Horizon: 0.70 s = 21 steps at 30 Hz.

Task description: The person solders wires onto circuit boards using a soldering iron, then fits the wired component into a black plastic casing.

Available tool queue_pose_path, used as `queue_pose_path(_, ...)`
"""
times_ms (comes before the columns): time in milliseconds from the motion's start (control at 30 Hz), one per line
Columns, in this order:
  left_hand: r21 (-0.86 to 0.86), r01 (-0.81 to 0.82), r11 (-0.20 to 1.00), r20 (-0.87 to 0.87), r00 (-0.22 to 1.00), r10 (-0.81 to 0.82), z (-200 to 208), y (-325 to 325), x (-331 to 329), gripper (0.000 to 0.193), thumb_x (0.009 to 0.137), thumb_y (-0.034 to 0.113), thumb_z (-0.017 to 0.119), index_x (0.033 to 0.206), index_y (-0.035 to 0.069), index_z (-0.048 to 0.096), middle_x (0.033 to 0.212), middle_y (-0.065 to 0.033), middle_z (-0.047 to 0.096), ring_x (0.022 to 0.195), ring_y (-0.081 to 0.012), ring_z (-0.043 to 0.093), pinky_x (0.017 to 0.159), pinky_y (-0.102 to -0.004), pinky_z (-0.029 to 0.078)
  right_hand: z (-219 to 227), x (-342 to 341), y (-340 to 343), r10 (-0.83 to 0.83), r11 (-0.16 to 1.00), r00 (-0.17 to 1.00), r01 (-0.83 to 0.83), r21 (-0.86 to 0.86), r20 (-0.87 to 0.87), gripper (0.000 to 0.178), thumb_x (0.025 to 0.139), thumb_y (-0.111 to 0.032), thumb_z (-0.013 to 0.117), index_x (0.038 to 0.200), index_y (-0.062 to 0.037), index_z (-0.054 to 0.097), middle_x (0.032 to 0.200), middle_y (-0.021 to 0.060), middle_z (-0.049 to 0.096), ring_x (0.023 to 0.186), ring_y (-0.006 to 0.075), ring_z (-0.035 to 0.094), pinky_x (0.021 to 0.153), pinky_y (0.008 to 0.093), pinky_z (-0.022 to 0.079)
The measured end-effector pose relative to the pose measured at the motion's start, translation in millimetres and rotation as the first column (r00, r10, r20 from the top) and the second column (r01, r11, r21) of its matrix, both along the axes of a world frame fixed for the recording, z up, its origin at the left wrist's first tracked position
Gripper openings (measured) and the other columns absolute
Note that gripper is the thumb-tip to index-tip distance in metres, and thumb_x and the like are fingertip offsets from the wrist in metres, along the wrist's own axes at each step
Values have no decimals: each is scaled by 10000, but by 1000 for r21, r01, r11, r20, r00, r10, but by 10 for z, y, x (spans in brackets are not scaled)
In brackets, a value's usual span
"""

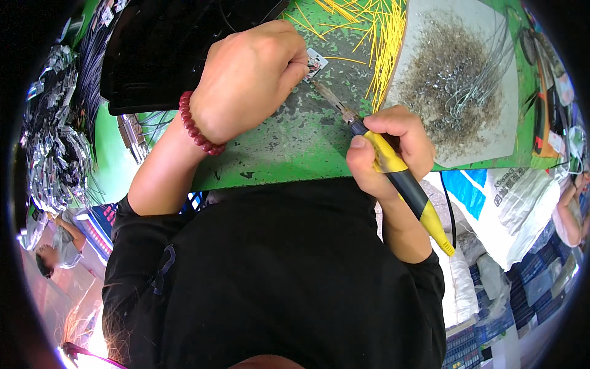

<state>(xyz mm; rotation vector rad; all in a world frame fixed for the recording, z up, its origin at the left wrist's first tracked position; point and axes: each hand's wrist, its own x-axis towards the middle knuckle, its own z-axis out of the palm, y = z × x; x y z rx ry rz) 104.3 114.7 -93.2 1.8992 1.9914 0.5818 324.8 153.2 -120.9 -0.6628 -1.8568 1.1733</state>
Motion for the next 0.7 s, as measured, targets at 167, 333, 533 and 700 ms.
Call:
queue_pose_path(167, -2, 3, 1000, -20, 1000, -3, -3, 3, -4, 90, 815, 113, 619, 794, 28, 640, 846, -88, 638, 750, -327, 640, 639, -408, 518, 10, 9, 12, -1, 1000, 999, 1, -2, 48, 215, 767, -65, 695, 910, 5, 551, 790, 112, 595, 632, 126, 515, 569, 241, 409)
queue_pose_path(333, 4, 5, 1000, -19, 1000, -5, 4, -3, -4, 91, 815, 113, 615, 797, 28, 642, 843, -91, 639, 750, -326, 641, 642, -408, 520, -36, 59, -7, 2, 999, 998, 1, 48, -59, 237, 787, -91, 704, 930, 3, 539, 806, 122, 589, 658, 132, 514, 592, 247, 410)
queue_pose_path(533, 32, 6, 999, -6, 1000, -6, -12, -7, 13, 87, 810, 107, 612, 792, 28, 644, 843, -94, 641, 755, -327, 640, 642, -410, 521, -73, 92, -22, -10, 1000, 993, 12, 16, -120, 257, 816, -113, 695, 952, 3, 510, 830, 120, 576, 677, 136, 503, 615, 248, 410)
queue_pose_path(700, 44, 4, 999, -24, 1000, -3, 8, -32, 18, 85, 806, 105, 614, 793, 25, 644, 846, -97, 641, 763, -329, 639, 644, -412, 522, -83, 56, -58, -74, 997, 978, 78, 12, -197, 242, 823, -101, 684, 961, 0, 513, 880, 113, 566, 735, 143, 515, 662, 254, 416)
